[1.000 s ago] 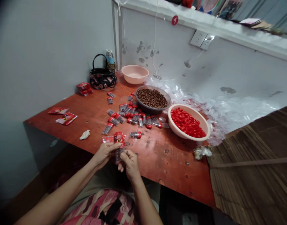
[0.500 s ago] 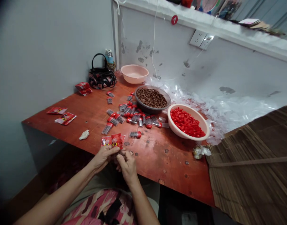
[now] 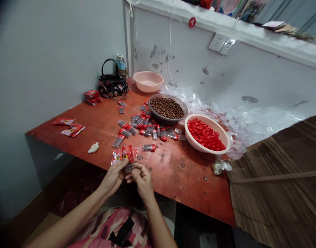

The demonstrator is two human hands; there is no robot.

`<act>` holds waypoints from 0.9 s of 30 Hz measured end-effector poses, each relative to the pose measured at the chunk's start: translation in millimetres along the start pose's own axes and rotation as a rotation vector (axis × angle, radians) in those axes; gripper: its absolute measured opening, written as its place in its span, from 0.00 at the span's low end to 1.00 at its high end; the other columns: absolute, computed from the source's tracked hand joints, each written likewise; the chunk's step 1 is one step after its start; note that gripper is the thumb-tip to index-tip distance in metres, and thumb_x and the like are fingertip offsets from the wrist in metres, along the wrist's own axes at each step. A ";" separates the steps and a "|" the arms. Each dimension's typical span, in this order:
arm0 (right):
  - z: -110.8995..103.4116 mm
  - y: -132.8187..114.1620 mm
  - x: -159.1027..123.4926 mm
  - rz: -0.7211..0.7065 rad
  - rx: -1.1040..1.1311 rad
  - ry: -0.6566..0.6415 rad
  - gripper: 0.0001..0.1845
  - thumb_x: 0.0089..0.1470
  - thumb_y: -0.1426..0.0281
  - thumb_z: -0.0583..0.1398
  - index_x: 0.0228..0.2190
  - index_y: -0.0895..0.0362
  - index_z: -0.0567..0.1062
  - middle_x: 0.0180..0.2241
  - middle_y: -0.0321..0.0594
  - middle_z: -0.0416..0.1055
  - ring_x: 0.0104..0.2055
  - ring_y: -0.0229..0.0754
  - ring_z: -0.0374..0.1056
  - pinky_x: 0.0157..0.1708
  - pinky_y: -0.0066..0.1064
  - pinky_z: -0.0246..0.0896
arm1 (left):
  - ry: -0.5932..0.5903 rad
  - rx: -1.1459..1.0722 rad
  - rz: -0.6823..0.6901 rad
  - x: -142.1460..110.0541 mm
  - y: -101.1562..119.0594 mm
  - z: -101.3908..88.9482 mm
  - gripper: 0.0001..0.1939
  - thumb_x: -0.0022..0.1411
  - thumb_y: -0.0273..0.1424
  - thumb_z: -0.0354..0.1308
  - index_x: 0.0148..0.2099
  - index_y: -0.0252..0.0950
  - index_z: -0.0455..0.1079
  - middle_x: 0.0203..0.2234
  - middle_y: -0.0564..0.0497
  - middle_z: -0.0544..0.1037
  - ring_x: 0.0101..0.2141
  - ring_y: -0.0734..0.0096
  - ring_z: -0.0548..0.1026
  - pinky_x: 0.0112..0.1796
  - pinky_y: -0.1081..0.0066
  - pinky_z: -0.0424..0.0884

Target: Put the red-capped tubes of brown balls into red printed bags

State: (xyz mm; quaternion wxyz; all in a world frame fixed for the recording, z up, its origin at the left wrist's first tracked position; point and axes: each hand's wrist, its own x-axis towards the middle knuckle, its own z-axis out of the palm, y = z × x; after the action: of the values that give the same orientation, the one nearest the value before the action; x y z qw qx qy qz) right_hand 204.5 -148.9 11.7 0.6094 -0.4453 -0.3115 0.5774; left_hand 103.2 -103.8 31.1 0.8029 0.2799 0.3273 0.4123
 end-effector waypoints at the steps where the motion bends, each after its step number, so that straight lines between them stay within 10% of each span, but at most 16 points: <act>1: 0.0 -0.6 -0.8 -0.008 -0.008 0.007 0.12 0.48 0.66 0.58 0.35 0.59 0.67 0.23 0.37 0.71 0.22 0.34 0.68 0.23 0.25 0.64 | -0.010 -0.013 -0.009 -1.1 0.4 -0.9 0.12 0.53 0.35 0.54 0.30 0.29 0.68 0.18 0.52 0.68 0.16 0.78 0.63 0.15 0.76 0.60; 7: 11.1 0.9 7.3 0.011 -0.009 0.081 0.10 0.44 0.67 0.61 0.24 0.58 0.65 0.14 0.29 0.66 0.14 0.32 0.63 0.15 0.21 0.60 | 0.008 -0.068 -0.023 -17.4 -7.6 -9.5 0.09 0.49 0.28 0.59 0.22 0.27 0.69 0.18 0.51 0.70 0.22 0.78 0.67 0.26 0.76 0.65; 14: 20.9 -5.8 10.9 -0.003 -0.061 0.044 0.11 0.44 0.66 0.60 0.26 0.58 0.64 0.19 0.32 0.69 0.16 0.32 0.64 0.15 0.21 0.59 | 0.320 -0.258 0.175 -57.1 19.0 -49.0 0.25 0.52 0.47 0.50 0.45 0.35 0.67 0.43 0.41 0.72 0.42 0.59 0.71 0.36 0.65 0.70; 18: 5.8 -6.7 12.8 -0.021 -0.136 0.098 0.10 0.48 0.64 0.58 0.25 0.58 0.64 0.20 0.33 0.69 0.16 0.31 0.64 0.15 0.20 0.57 | 0.303 0.318 0.205 -47.3 21.9 -54.3 0.24 0.52 0.43 0.52 0.47 0.34 0.66 0.42 0.40 0.73 0.39 0.56 0.72 0.36 0.61 0.70; 23: -0.8 -3.0 10.5 0.000 -0.235 0.086 0.11 0.50 0.63 0.56 0.26 0.58 0.65 0.19 0.33 0.68 0.16 0.30 0.63 0.16 0.20 0.56 | 0.147 1.419 0.741 14.2 13.7 -37.4 0.18 0.53 0.35 0.55 0.48 0.41 0.67 0.51 0.46 0.65 0.54 0.53 0.54 0.52 0.48 0.44; 27: -2.6 -1.9 7.7 0.013 -0.285 0.084 0.11 0.49 0.63 0.56 0.25 0.59 0.66 0.18 0.33 0.67 0.16 0.30 0.62 0.15 0.20 0.54 | 0.230 1.783 0.816 41.5 2.9 -36.5 0.14 0.55 0.33 0.51 0.44 0.41 0.69 0.49 0.44 0.68 0.55 0.50 0.52 0.50 0.43 0.42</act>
State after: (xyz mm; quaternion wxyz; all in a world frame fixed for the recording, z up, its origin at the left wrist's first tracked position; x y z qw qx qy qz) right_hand 208.7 -141.6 11.3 0.5487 -0.5531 -0.3617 0.5121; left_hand 92.7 -60.6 -2.0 0.0575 0.8320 0.4726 0.2848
